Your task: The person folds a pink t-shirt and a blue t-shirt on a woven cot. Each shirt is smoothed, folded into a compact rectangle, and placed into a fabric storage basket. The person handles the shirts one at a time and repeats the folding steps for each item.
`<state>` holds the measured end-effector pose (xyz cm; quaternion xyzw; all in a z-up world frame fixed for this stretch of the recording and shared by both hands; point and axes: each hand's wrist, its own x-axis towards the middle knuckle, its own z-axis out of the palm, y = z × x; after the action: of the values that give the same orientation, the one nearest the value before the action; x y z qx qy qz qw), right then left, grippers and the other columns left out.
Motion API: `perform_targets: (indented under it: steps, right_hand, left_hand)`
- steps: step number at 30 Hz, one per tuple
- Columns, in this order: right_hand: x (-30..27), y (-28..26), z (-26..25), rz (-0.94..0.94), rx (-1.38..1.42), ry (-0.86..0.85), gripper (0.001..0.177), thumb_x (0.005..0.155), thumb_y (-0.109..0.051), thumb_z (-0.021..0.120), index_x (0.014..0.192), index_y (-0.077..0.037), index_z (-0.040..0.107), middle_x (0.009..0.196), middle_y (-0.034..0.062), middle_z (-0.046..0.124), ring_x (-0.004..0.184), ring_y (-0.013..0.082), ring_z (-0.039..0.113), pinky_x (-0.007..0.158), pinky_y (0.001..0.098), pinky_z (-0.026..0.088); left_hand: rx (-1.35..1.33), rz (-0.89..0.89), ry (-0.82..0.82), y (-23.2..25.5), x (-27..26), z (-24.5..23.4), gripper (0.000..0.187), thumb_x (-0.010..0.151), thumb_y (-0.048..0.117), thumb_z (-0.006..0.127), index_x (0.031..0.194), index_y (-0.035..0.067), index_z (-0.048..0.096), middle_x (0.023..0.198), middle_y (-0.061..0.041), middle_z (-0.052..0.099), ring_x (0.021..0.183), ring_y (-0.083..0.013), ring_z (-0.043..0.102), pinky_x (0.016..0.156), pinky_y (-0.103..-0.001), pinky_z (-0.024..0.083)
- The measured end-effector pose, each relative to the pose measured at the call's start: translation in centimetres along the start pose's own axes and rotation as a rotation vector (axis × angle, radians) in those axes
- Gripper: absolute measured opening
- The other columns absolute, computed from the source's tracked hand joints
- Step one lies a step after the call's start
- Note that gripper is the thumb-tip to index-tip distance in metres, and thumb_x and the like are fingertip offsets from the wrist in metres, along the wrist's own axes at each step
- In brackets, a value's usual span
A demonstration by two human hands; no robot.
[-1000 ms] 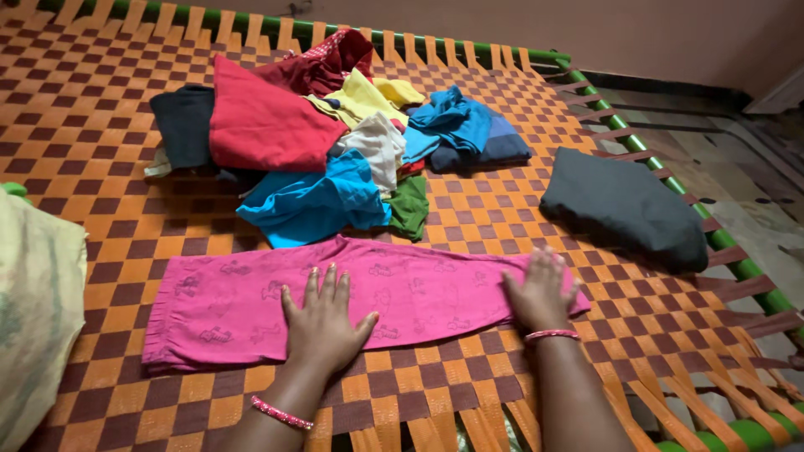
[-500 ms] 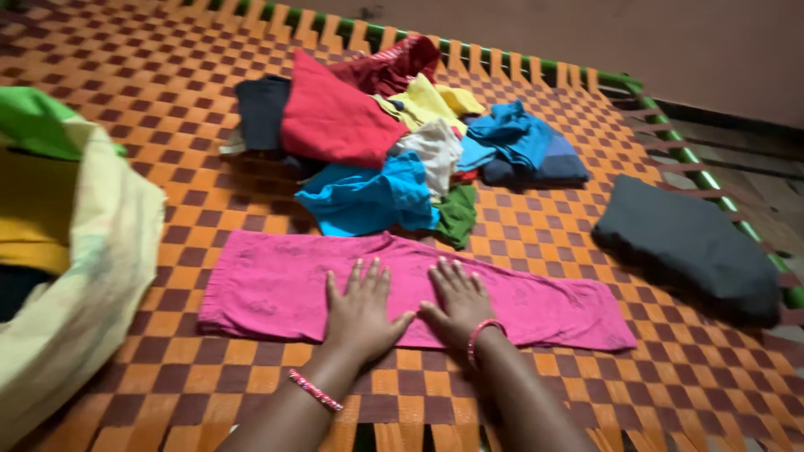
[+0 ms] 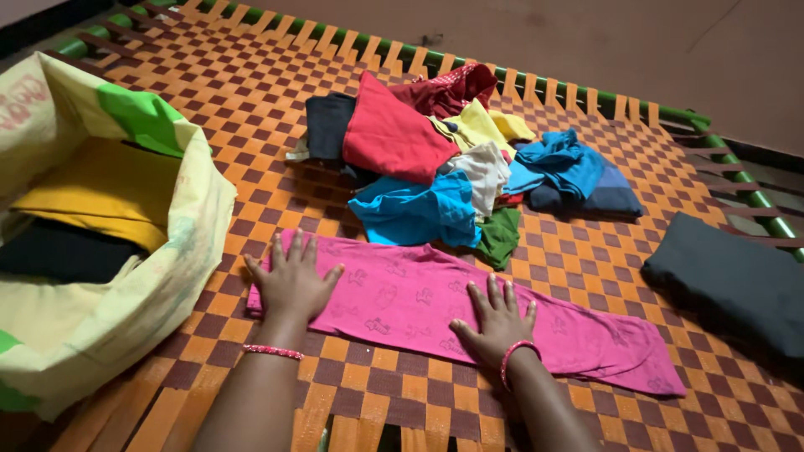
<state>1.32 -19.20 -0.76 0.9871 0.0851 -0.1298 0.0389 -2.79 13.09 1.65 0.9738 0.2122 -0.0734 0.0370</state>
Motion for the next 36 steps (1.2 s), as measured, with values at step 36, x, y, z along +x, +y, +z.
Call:
perform_targets:
  steps: [36]
  right_hand:
    - [0.7,0.4,1.3,-0.010,-0.022,0.058,0.091,0.086,-0.080,0.043,0.162,-0.040,0.013,0.173,0.0017,-0.004,0.159,0.0267,-0.005,0.121,0.0665,-0.001]
  left_hand:
    - [0.075,0.100,0.401,4.6,5.9,3.0,0.079,0.101,0.061,0.035,0.159,0.009,0.022,0.167,-0.011,0.018,0.154,-0.0302,0.012,0.120,-0.062,0.011]
